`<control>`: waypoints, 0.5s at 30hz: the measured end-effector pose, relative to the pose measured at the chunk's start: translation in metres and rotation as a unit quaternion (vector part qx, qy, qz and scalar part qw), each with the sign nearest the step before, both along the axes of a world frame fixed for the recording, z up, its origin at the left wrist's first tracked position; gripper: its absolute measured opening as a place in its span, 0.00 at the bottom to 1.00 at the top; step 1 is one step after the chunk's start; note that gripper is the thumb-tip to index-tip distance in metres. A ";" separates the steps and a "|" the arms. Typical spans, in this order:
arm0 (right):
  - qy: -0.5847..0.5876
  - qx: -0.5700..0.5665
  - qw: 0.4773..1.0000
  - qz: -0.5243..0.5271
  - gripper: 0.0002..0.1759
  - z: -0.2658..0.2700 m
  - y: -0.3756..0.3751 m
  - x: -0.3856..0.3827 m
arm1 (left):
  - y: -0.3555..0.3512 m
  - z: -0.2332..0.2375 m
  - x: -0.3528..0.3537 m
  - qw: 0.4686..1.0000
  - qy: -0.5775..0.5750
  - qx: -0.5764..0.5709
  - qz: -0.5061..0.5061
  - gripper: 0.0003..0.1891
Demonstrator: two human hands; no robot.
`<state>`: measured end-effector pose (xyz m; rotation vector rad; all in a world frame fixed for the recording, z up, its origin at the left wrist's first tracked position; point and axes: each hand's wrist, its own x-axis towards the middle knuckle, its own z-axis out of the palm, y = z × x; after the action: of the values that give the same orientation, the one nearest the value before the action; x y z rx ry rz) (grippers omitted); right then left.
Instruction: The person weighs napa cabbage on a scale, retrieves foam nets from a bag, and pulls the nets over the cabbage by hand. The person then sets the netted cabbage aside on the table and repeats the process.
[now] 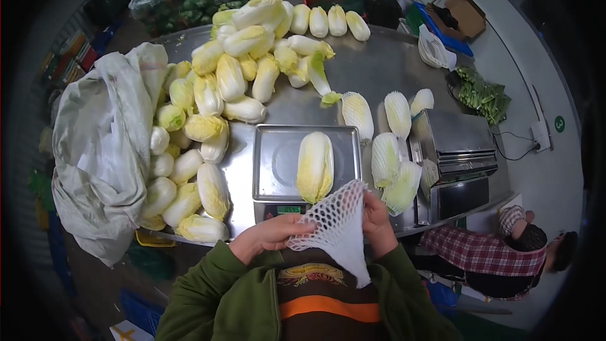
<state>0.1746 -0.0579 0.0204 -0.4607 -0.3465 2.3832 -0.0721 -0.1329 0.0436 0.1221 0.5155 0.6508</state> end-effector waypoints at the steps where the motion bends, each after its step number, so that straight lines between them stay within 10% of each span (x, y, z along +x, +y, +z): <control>1: -0.041 -0.004 0.999 0.028 0.22 -0.005 0.002 0.005 | 0.003 0.004 0.000 0.995 0.076 0.065 0.004 0.20; 6: -0.397 0.187 0.897 -0.057 0.23 -0.017 0.075 -0.019 | 0.078 0.028 -0.013 0.871 0.429 0.179 0.158 0.21; 8: -0.591 0.402 0.682 -0.155 0.22 -0.028 0.118 -0.039 | 0.130 -0.024 -0.022 0.715 0.587 0.312 0.216 0.21; 10: -0.668 0.407 0.616 -0.091 0.27 -0.027 0.150 -0.058 | 0.164 -0.042 -0.028 0.649 0.672 0.309 0.181 0.23; 14: -0.782 0.364 0.487 0.136 0.33 -0.084 0.173 -0.071 | 0.176 -0.083 -0.021 0.596 0.752 0.272 -0.076 0.31; 15: -0.755 0.292 0.578 0.098 0.36 -0.095 0.164 -0.076 | 0.179 -0.092 -0.013 0.736 0.660 0.152 -0.004 0.30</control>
<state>0.0981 0.1066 -0.0744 -2.0656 -1.8707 1.1807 -0.0852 0.0460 -0.0480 0.9480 1.7864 0.5502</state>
